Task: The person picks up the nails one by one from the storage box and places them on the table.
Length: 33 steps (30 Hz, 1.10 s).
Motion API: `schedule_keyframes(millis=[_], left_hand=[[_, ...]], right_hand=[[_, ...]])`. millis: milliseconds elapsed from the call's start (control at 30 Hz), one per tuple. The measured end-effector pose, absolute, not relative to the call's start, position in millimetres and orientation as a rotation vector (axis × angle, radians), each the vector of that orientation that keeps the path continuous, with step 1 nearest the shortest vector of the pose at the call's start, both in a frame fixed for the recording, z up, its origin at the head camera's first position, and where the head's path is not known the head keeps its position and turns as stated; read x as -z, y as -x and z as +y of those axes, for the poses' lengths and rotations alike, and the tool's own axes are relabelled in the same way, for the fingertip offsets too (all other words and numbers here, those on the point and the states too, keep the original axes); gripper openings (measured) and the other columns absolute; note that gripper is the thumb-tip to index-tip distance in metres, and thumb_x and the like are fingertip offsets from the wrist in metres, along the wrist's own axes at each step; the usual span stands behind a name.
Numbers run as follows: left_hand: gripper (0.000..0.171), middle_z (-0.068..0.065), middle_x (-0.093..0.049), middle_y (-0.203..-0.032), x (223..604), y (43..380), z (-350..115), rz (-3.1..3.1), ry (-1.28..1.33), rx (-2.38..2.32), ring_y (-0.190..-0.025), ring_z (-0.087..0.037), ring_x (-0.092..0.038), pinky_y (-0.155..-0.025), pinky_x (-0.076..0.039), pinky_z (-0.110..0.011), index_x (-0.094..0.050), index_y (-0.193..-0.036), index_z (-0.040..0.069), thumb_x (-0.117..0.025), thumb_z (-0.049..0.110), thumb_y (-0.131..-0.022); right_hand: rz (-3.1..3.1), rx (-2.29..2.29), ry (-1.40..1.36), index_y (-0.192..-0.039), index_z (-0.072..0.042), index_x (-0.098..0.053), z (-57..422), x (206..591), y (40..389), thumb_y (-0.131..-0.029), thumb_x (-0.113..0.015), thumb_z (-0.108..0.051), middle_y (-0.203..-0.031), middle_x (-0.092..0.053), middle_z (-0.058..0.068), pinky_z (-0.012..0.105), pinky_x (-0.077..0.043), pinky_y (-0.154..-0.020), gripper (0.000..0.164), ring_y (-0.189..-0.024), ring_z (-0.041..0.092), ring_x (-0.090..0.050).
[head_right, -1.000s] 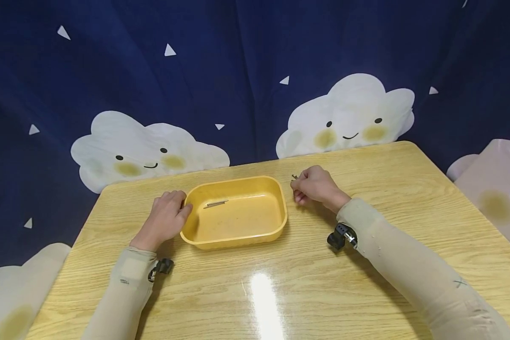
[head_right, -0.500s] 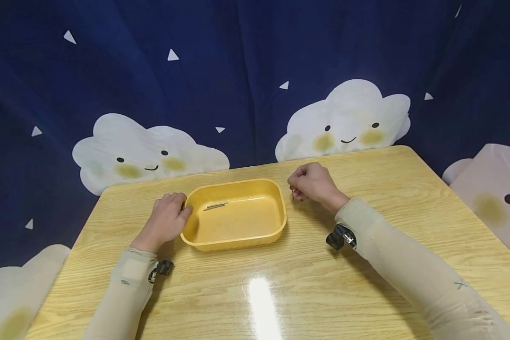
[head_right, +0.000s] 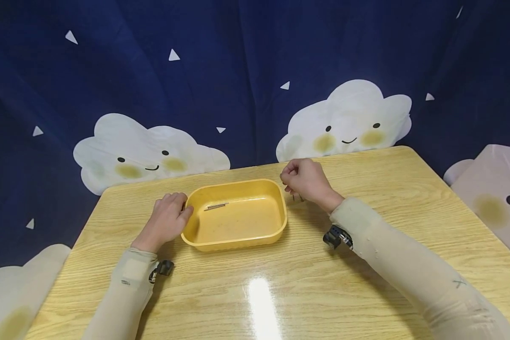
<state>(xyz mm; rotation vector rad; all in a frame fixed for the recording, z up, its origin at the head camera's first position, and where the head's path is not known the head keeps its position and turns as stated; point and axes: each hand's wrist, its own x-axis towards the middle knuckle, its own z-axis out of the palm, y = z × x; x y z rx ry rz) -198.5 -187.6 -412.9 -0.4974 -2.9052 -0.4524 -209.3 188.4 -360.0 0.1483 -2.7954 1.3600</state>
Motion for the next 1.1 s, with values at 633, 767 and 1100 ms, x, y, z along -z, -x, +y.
schedule_keyframes(millis=[633, 767, 1100], left_hand=[[0.022, -0.006, -0.053, -0.081, 410, 198, -186, -2.894, 0.517, 0.455, -0.080, -0.027, -0.047, -0.078, -0.034, -0.040, -0.059, -0.099, 0.005, -0.047, 0.023, -0.104], [0.022, -0.006, -0.054, -0.082, 411, 198, -187, -2.894, 0.514, 0.459, -0.082, -0.028, -0.048, -0.078, -0.034, -0.040, -0.059, -0.099, 0.005, -0.047, 0.023, -0.103], [0.021, -0.006, -0.052, -0.080, 412, 199, -187, -2.897, 0.503, 0.466, -0.082, -0.027, -0.048, -0.078, -0.033, -0.039, -0.057, -0.095, 0.007, -0.047, 0.024, -0.103]], right_hand=[[-2.731, -1.238, -0.386, -0.094, -0.005, -0.072, 160, 358, 207, -0.095, -0.066, -0.014, -0.084, -0.075, 0.018, 0.026, -0.056, -0.056, 0.011, -0.061, 0.020, -0.071], [-2.736, -1.231, -0.404, -0.094, -0.006, -0.072, 155, 356, 208, -0.094, -0.066, -0.015, -0.082, -0.074, 0.015, 0.027, -0.056, -0.057, 0.011, -0.061, 0.016, -0.069], [-2.750, -1.166, -0.472, -0.090, -0.010, -0.072, 144, 353, 210, -0.093, -0.066, -0.016, -0.077, -0.074, 0.006, 0.024, -0.052, -0.055, 0.009, -0.059, 0.012, -0.067]])
